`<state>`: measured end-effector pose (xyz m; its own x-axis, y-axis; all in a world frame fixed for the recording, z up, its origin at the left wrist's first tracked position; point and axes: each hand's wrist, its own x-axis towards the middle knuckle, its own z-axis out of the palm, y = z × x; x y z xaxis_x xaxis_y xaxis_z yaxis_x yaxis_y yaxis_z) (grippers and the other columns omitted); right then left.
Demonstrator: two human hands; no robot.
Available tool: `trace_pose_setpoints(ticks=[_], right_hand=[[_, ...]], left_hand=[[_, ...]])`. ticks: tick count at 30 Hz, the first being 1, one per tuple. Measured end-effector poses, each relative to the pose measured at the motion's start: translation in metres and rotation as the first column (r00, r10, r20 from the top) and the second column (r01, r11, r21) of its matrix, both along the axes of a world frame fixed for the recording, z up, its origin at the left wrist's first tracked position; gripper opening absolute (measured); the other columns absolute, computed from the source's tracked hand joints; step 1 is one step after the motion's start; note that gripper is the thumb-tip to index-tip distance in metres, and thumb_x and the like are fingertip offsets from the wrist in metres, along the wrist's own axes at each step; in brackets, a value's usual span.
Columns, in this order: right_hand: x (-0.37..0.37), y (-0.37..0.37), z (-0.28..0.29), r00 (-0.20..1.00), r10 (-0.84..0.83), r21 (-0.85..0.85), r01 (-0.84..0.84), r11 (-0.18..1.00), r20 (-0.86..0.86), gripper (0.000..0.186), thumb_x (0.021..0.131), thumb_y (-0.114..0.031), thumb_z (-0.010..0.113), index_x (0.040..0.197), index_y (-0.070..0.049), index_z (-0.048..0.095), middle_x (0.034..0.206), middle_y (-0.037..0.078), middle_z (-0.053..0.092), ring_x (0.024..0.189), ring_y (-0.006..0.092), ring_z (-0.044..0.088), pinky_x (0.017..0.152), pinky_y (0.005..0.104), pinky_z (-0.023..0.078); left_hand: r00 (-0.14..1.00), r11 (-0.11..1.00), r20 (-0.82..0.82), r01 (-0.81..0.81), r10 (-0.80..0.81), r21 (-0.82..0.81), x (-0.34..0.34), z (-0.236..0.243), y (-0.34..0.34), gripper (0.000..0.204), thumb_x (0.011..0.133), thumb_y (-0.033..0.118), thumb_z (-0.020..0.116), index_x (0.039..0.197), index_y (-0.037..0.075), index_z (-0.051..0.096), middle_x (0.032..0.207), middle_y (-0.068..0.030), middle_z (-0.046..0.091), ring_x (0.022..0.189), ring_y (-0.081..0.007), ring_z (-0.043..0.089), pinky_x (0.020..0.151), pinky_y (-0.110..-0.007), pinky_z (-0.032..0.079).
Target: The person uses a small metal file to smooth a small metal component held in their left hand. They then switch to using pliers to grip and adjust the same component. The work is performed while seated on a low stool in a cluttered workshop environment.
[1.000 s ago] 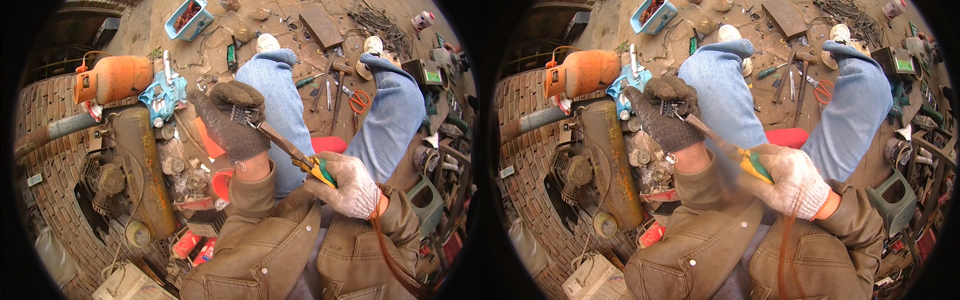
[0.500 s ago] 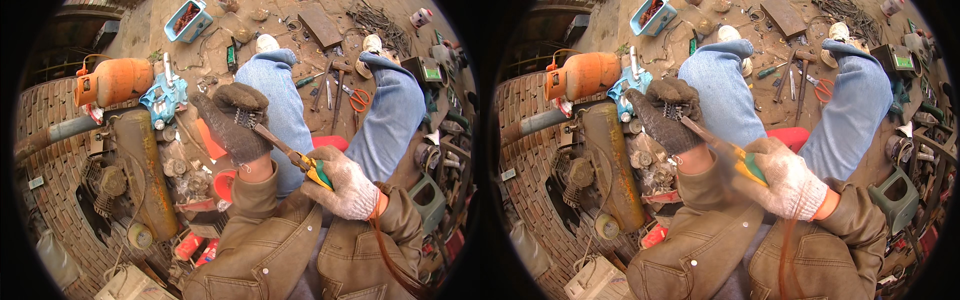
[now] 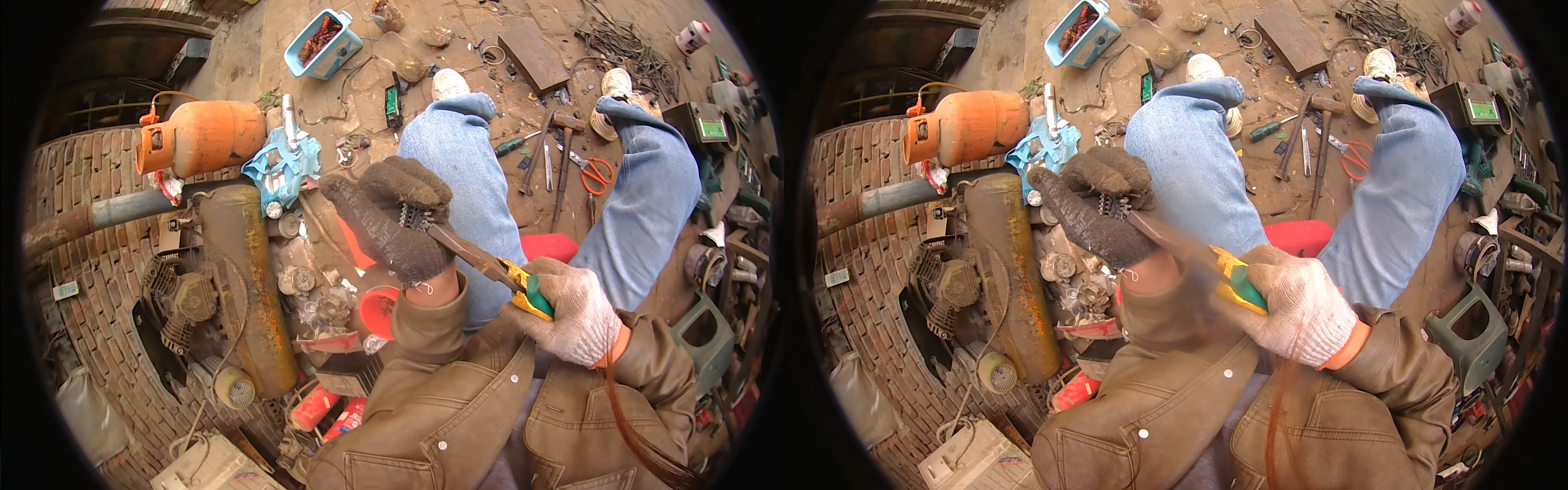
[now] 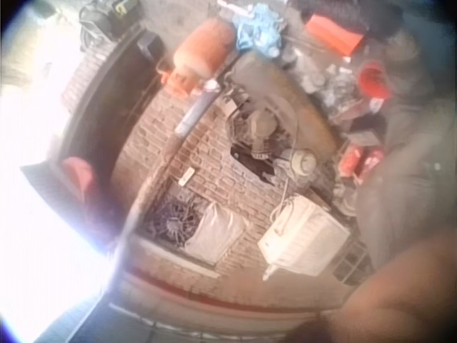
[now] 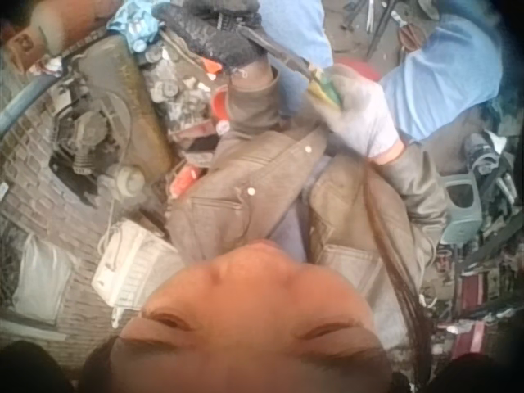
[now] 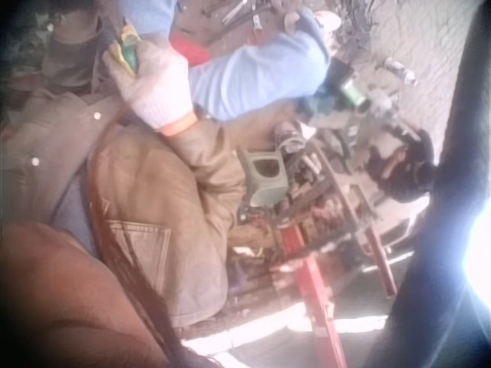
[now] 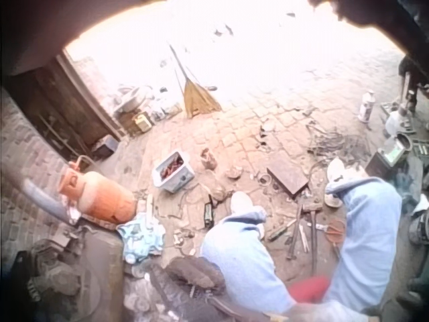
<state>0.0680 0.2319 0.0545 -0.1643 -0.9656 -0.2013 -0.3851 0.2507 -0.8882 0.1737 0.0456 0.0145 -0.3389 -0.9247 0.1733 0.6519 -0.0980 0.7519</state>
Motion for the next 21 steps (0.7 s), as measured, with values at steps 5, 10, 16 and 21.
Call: trace_pose_setpoints(ticks=[5, 10, 16, 21], right_hand=[[-0.003, 0.002, -0.001, 0.947, -0.009, -0.144, -0.04, 0.989, -0.32, 0.03, 0.075, -0.024, 0.081, 0.086, -0.001, 0.065, 0.09, 0.013, 0.063, 0.073, 0.0331, 0.065, 0.06, 0.043, 0.052], [-0.009, 0.0, 0.006, 0.91, 0.035, -0.107, -0.087, 0.99, -0.413, 0.029, 0.078, -0.028, 0.078, 0.088, -0.003, 0.068, 0.087, 0.013, 0.063, 0.071, 0.0319, 0.066, 0.059, 0.0429, 0.053], [-0.021, 0.0, 0.033, 0.95, 0.099, 0.307, -0.193, 0.932, 0.297, 0.032, 0.09, -0.033, 0.073, 0.101, -0.004, 0.072, 0.092, 0.017, 0.069, 0.07, 0.0306, 0.069, 0.061, 0.0372, 0.053], [-0.027, 0.003, 0.039, 0.722, -0.095, 0.343, -0.206, 0.916, 0.686, 0.032, 0.09, -0.032, 0.073, 0.102, -0.002, 0.071, 0.084, 0.016, 0.068, 0.07, 0.0192, 0.066, 0.062, 0.0364, 0.051]], left_hand=[[0.987, 0.99, -0.071, -0.142, 0.143, 0.029, 0.004, -0.001, 0.0, 0.082, 0.106, 0.057, 0.021, 0.062, -0.002, 0.058, 0.052, -0.0187, 0.052, 0.037, -0.0194, 0.041, 0.034, -0.028, 0.029], [0.982, 0.994, -0.163, 0.083, -0.093, -0.067, 0.007, 0.002, -0.008, 0.082, 0.107, 0.056, 0.019, 0.062, -0.001, 0.058, 0.053, -0.0168, 0.052, 0.037, -0.0176, 0.036, 0.035, -0.028, 0.027], [0.963, 0.99, -0.23, 0.137, -0.139, -0.027, 0.005, 0.007, -0.002, 0.075, 0.109, 0.049, 0.019, 0.065, 0.002, 0.057, 0.055, -0.0148, 0.054, 0.036, -0.0159, 0.032, 0.034, -0.028, 0.024], [0.952, 0.953, -0.123, 0.261, -0.28, -0.155, 0.008, 0.009, -0.01, 0.076, 0.109, 0.05, 0.019, 0.066, 0.002, 0.059, 0.055, -0.0161, 0.055, 0.036, -0.0161, 0.037, 0.034, -0.027, 0.027]])
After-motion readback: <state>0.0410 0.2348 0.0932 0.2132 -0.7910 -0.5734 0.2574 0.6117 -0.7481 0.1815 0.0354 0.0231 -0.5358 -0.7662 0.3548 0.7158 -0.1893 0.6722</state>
